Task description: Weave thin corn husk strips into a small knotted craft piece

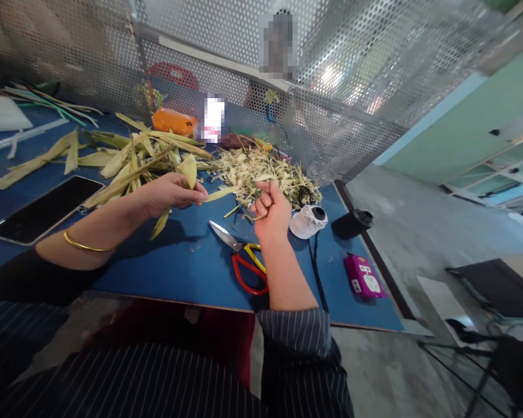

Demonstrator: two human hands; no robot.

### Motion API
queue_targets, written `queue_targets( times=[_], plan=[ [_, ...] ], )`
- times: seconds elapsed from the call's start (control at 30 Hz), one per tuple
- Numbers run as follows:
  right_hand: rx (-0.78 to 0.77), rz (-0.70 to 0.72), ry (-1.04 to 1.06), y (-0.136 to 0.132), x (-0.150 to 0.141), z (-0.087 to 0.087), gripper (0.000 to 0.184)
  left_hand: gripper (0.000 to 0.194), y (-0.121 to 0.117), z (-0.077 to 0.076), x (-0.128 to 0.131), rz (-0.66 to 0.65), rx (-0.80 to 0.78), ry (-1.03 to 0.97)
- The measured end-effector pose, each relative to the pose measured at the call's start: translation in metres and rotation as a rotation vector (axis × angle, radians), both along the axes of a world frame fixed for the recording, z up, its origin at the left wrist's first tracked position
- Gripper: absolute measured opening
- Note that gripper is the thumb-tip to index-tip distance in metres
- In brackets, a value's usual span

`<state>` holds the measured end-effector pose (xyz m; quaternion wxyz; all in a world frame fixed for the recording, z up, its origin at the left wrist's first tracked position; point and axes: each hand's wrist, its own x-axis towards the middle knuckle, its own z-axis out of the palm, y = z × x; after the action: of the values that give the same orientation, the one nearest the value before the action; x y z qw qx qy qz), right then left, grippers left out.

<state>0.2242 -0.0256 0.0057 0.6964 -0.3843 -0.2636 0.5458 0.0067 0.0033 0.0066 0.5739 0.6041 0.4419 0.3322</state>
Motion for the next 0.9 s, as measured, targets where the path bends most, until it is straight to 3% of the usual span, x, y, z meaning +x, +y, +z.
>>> queue_targets(
  times=[0.1, 0.17, 0.27, 0.33, 0.43, 0.5, 0.6, 0.77, 0.9],
  plan=[
    [0.005, -0.024, 0.066, 0.002, 0.006, 0.003, 0.033, 0.015, 0.010, -0.004, -0.007, 0.044, 0.082, 0.055],
    [0.028, -0.001, 0.058, 0.003, 0.008, 0.003, 0.032, 0.014, 0.020, -0.006, -0.016, 0.090, 0.226, 0.152],
    [0.062, 0.098, 0.013, 0.003, 0.006, -0.002, 0.029, 0.011, 0.033, -0.006, -0.031, 0.243, 0.509, 0.558],
    [0.081, 0.169, -0.008, 0.003, 0.002, -0.006, 0.027, 0.018, 0.036, -0.005, -0.038, 0.331, 0.603, 0.789],
    [0.080, 0.245, -0.037, 0.000, -0.005, -0.009, 0.027, 0.022, 0.030, -0.001, -0.038, 0.363, 0.677, 0.889],
    [0.057, 0.289, -0.082, -0.002, -0.009, -0.010, 0.027, 0.019, 0.020, 0.003, -0.031, 0.341, 0.785, 0.794],
    [0.037, 0.365, -0.176, -0.007, -0.016, -0.012, 0.029, 0.036, 0.004, 0.005, -0.013, 0.276, 0.901, 0.518],
    [-0.007, 0.611, -0.332, -0.018, -0.027, -0.017, 0.033, 0.039, -0.010, -0.006, 0.014, 0.110, 0.510, 0.031],
    [-0.029, 0.741, -0.422, -0.023, -0.034, -0.022, 0.035, 0.027, -0.014, -0.012, 0.022, 0.132, 0.333, -0.170]
  ],
)
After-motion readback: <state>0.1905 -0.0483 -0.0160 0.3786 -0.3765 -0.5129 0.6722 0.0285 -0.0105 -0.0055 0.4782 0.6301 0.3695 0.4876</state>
